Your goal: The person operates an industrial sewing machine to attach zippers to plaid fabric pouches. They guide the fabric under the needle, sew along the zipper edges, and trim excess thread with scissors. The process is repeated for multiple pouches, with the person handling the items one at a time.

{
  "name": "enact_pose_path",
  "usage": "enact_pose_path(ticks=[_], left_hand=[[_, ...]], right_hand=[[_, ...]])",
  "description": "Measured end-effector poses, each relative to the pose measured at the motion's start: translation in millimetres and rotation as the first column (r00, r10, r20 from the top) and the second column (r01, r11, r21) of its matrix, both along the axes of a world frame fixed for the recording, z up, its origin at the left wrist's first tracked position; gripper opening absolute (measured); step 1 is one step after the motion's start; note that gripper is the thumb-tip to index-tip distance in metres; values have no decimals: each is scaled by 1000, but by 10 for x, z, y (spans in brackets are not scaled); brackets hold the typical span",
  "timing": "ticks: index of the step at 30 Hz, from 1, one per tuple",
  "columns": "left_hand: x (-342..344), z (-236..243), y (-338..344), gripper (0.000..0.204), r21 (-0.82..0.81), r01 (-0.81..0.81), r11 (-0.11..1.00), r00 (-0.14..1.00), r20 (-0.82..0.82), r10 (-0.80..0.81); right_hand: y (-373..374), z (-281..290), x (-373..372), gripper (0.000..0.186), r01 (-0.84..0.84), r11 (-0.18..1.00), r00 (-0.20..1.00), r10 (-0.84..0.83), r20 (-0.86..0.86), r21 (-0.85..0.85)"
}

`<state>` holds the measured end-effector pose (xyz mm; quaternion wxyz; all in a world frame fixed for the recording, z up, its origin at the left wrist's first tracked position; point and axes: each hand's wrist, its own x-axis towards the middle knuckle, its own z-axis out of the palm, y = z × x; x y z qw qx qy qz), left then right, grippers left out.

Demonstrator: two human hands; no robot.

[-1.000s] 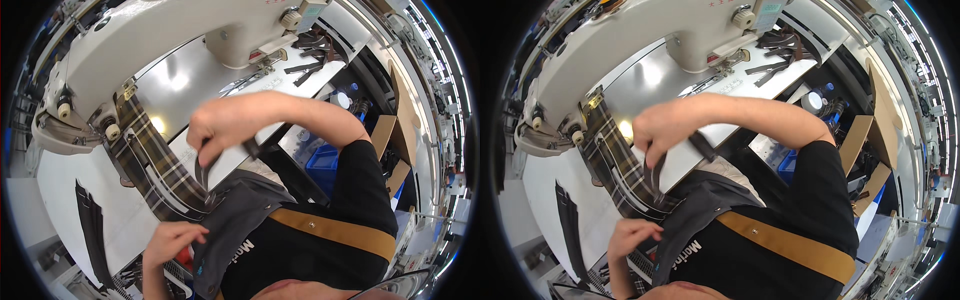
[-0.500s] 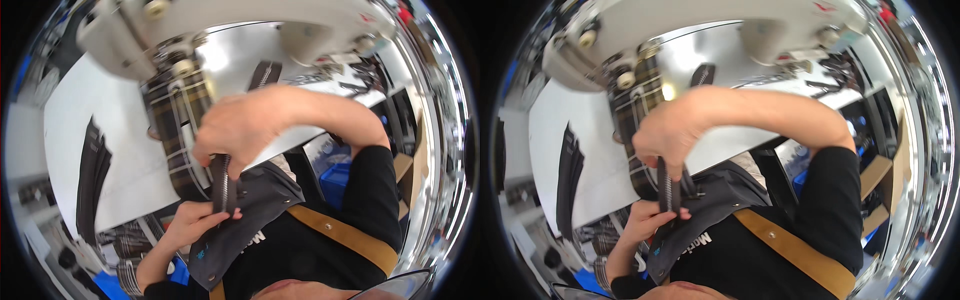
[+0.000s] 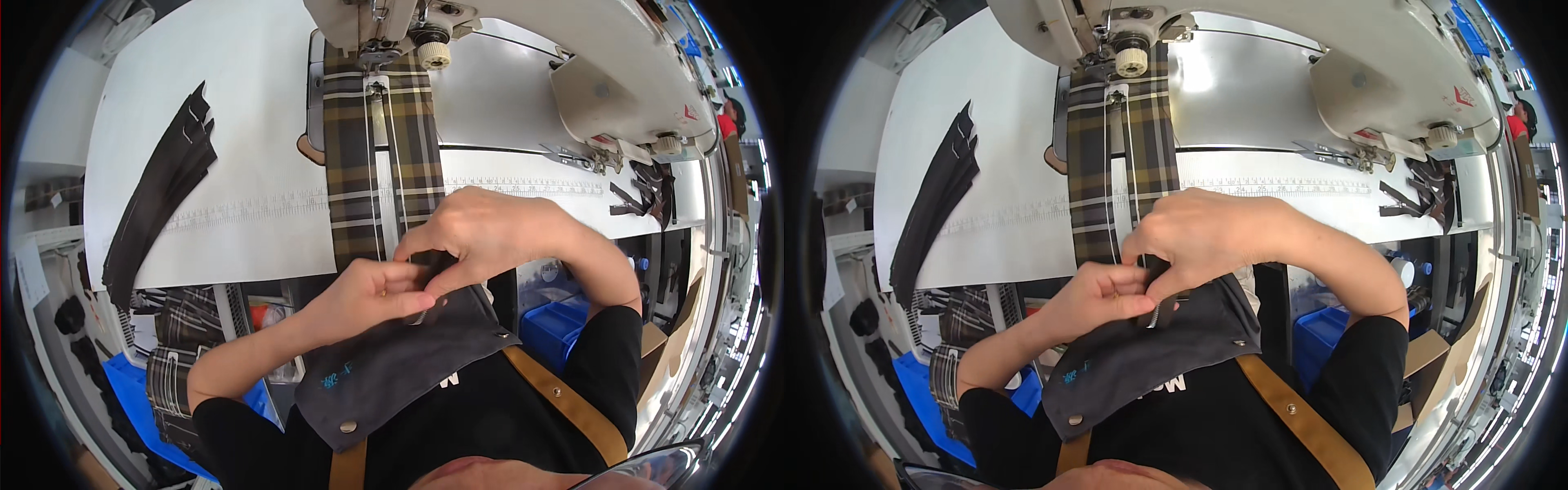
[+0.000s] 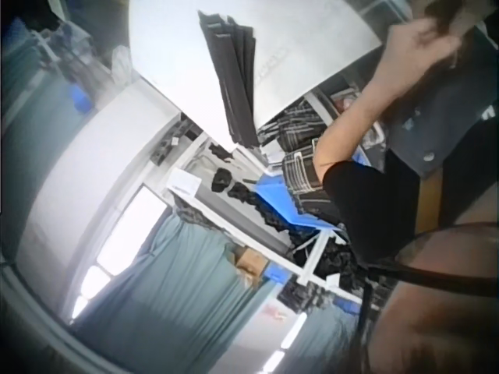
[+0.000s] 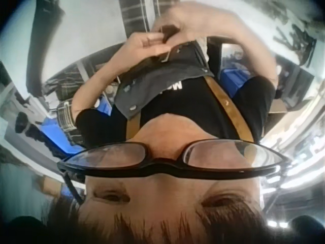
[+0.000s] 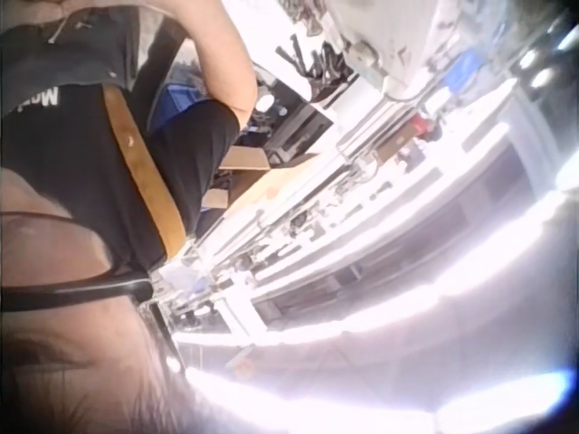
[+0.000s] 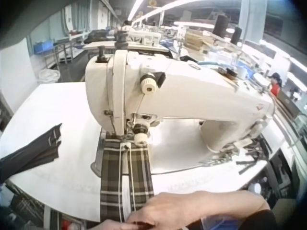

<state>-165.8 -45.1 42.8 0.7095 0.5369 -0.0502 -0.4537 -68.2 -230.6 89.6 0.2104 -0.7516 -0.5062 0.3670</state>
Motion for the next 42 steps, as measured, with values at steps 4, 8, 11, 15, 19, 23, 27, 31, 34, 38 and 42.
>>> enact_pose_path(ticks=[4,8,11,15,19,23,27,31,34,38,42], left_hand=[[62,85,-27,17,-16,15,1000,977,214,-11],[-46,103,-2,19,-156,-199,967,980,-6,201],[-98,60,50,23,-231,-244,942,970,-42,241],[-94,50,83,23,-165,-147,975,986,51,157],[-143,60,67,22,-125,-119,985,985,110,133],[-97,106,96,24,-9,-14,1000,967,254,16],[44,149,118,26,-29,33,999,980,198,-27],[762,377,366,12,316,348,882,680,563,-470],[1192,70,452,16,371,-395,841,242,925,-294],[1391,-267,366,22,285,-694,661,-108,866,-488],[1345,-391,353,23,285,-725,627,-111,850,-514]], right_hand=[[18,214,234,59,66,993,998,-66,6,-101],[-196,239,422,66,193,958,978,-204,34,211],[-201,-24,237,50,35,940,841,-212,498,341],[-209,-262,-45,35,169,929,604,-361,710,328],[-175,-424,-83,40,313,763,611,-618,495,566],[84,-424,-26,36,229,609,668,-666,332,760],[122,-466,158,23,257,610,695,-656,295,749],[25,-575,348,18,281,531,663,-710,239,799],[41,-623,429,19,267,476,689,-702,179,838],[15,-728,366,18,423,473,677,-732,77,773],[53,-695,393,18,329,535,704,-688,176,778]])
